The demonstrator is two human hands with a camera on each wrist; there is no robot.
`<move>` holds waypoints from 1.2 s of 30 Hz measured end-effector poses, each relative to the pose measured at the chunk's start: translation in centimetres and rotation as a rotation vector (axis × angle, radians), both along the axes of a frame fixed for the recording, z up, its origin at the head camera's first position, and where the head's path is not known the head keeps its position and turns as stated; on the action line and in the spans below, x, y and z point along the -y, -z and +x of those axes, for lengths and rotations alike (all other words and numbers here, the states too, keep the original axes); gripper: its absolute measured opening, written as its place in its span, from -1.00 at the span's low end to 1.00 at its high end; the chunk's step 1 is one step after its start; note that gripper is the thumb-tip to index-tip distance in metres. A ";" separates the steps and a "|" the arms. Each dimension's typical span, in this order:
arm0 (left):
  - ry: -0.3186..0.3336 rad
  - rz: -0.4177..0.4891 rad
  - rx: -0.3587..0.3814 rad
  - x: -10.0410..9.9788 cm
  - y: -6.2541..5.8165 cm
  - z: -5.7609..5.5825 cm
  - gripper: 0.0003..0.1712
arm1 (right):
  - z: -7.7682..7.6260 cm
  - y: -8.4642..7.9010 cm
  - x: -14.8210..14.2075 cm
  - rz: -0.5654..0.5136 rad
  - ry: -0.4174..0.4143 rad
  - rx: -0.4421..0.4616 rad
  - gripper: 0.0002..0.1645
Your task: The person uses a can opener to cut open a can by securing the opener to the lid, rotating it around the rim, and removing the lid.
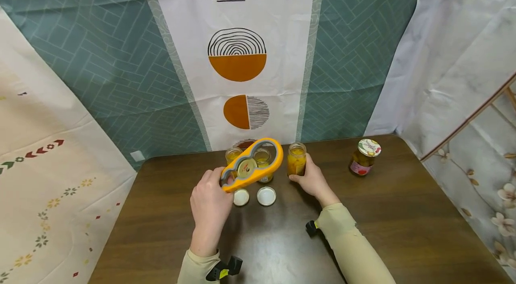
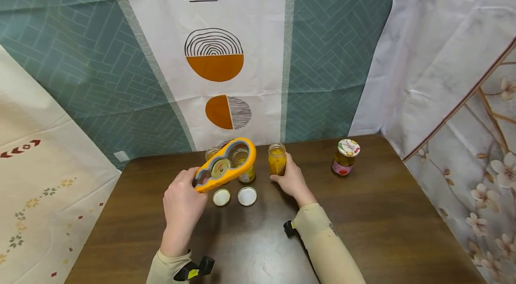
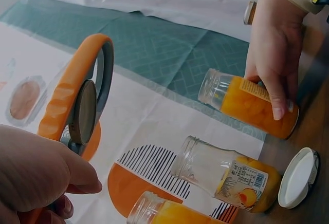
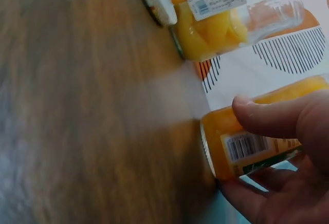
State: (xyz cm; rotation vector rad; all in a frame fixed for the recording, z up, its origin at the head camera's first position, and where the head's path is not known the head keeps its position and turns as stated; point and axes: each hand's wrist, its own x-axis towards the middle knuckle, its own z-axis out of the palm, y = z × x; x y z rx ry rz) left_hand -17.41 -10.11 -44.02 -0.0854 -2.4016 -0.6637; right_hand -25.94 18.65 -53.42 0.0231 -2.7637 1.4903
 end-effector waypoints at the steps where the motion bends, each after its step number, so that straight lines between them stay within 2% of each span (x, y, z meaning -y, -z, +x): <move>1: 0.001 -0.003 0.001 0.0 0.0 0.0 -0.78 | 0.0 0.1 0.0 0.014 -0.008 0.000 0.06; 12: 0.009 -0.019 0.030 -0.4 0.0 0.2 -0.77 | 0.2 0.5 0.8 0.156 0.033 -0.021 -0.16; 17: 0.009 -0.022 0.026 -0.3 0.0 0.3 -0.77 | 0.2 0.4 0.6 0.166 0.001 -0.009 -0.09; 21: 0.011 -0.022 0.017 -0.2 -0.1 0.3 -0.77 | 0.4 -0.1 0.3 0.150 -0.032 0.000 -0.12; 26: 0.014 -0.025 0.006 -0.4 0.0 0.3 -0.77 | 0.6 -0.1 0.4 0.157 0.007 0.000 -0.18; 32: 0.022 -0.028 0.010 -0.5 0.0 0.3 -0.78 | 0.6 0.1 1.0 0.201 0.060 0.007 -0.09; 36: 0.017 -0.027 0.011 -0.5 -0.1 0.3 -0.78 | 0.6 -0.1 0.7 0.188 0.040 0.034 -0.01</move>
